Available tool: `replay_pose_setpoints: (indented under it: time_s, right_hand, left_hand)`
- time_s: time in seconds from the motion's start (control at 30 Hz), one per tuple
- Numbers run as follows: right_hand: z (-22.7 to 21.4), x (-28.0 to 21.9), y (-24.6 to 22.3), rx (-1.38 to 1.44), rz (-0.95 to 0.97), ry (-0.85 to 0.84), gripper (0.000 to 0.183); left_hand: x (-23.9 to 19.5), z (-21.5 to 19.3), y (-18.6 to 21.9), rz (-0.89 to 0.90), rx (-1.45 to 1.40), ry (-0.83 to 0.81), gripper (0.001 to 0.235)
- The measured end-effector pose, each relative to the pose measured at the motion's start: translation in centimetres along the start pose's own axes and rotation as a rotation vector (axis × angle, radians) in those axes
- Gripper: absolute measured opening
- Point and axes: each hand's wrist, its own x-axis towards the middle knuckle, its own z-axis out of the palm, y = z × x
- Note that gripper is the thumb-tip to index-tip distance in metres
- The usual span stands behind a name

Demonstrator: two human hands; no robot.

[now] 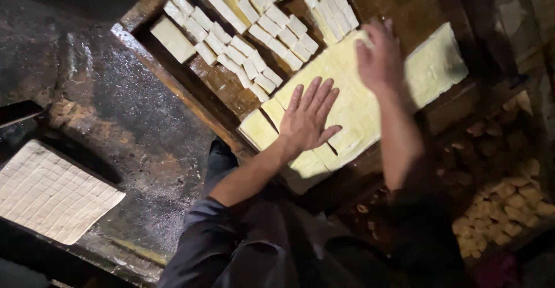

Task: The person separates pre-cut rectangular dough sheets by hand on a wooden tray and stacks them into neat piles. The hands repeatedly lift, peel, and stack the thin sheets without using any tools.

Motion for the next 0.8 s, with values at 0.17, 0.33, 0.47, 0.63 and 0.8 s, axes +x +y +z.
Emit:
replay_pose_setpoints:
  time_s: [0.17,0.33,0.47,0.63,0.8]
  right_hand:
    - [-0.8,-1.1,-4.7,0.252,0.193,-0.174,0.046]
    - [-3.9,-0.4,-5.9,0.415,0.138,-0.126,0.067]
    - [-5.0,0.6,-5.0,0.266,0.003,-0.259,0.056]
    - [-5.3,0.3,-4.6,0.321,-0.067,-0.217,0.051]
    - [-6.1,0.1,-4.6,0.276,-0.045,-0.291,0.054]
  left_hand:
    - [-0.2,-0.8,0.1,-0.003,0.02,0.007,0.089]
    - [-0.3,-0.4,0.2,0.005,0.016,0.012,0.089]
    - [-0.4,-0.1,-0.1,0.022,0.012,0.059,0.089]
    - [-0.6,0.0,-0.2,0.01,0.0,0.043,0.089]
    - [-0.6,0.1,-0.3,0.014,-0.015,0.068,0.088]
